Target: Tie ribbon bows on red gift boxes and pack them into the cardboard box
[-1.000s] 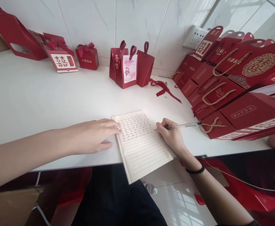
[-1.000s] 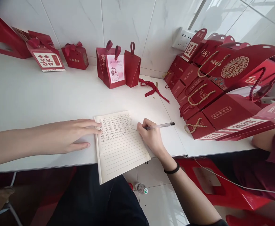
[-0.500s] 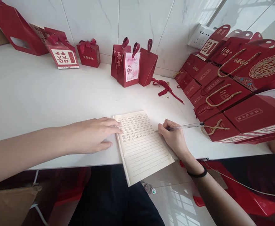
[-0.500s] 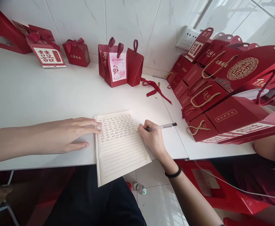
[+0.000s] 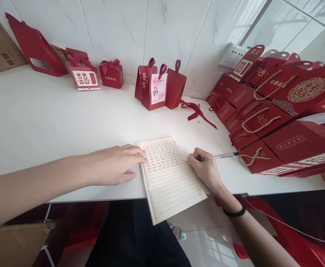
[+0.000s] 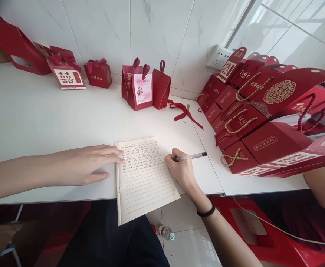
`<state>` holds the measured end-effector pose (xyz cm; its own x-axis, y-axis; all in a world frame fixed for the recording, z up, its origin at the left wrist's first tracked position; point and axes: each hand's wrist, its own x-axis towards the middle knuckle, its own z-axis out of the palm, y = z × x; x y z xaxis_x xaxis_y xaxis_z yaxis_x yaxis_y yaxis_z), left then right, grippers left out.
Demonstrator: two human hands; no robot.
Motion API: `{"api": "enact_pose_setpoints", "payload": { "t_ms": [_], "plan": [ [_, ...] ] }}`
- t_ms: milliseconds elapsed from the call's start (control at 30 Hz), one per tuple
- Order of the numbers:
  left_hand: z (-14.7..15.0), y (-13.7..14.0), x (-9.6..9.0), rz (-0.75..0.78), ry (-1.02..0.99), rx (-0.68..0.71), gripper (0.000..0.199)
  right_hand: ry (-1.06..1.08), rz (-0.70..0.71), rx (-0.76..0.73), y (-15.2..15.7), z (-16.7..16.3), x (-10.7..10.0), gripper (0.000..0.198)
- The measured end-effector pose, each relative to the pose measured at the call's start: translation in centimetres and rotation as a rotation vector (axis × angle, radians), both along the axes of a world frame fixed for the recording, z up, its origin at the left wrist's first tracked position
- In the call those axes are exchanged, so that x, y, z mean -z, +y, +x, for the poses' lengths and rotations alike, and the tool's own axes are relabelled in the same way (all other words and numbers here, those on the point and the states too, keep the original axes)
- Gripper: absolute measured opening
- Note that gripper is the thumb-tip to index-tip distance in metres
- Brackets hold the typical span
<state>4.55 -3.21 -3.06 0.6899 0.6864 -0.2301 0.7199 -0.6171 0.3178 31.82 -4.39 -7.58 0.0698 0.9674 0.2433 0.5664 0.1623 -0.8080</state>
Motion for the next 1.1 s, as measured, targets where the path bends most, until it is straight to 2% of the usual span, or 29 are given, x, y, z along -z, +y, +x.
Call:
{"api": "enact_pose_setpoints", "payload": {
  "t_ms": [200, 333, 433, 533, 600, 667, 733, 833, 967, 1100],
  "plan": [
    [0.1, -0.2, -0.2, 0.004, 0.008, 0.0, 0.044, 0.153, -0.033, 0.067, 0.1, 0.5, 0.2, 0.031],
    [0.2, -0.4, -0.5, -0.012, 0.025, -0.002, 0.046, 0.231, 0.015, 0.102, 0.1, 0.6, 0.4, 0.038],
    [0.3, -0.8, -1.0, -0.032, -0.002, 0.01, 0.048, 0.161, 0.011, 0.01, 0.5, 0.4, 0.6, 0.037],
    [-0.1, -0.8, -1.0, -0.105, -0.139, -0.035, 0.058, 0.066, -0.035, -0.13, 2.1, -0.1, 0.5, 0.038],
    [-1.0, -0.3, -0.5, -0.153, -0.273, -0.18, 0.066, 0.007, -0.055, -0.215, 3.8, -0.9, 0.0, 0.041],
    [-2.3, 1.0, 0.2, -0.138, -0.351, -0.355, 0.071, -0.041, -0.065, -0.302, 5.7, -2.1, -0.5, 0.044],
    [-4.1, 2.8, 1.1, -0.073, -0.349, -0.49, 0.073, -0.068, -0.053, -0.367, 7.7, -3.7, -0.7, 0.046],
    [-7.2, 6.3, 1.7, 0.015, -0.325, -0.682, 0.076, -0.035, 0.006, -0.373, 10.2, -6.1, -0.2, 0.046],
    [-10.7, 11.1, 0.9, 0.13, -0.296, -0.985, 0.078, 0.027, 0.034, -0.361, 12.0, -7.8, 1.2, 0.04],
    [-12.3, 16.1, -0.5, 0.278, -0.299, -1.273, 0.076, 0.024, 0.025, -0.358, 12.6, -7.9, 1.9, 0.033]
  ]
}}
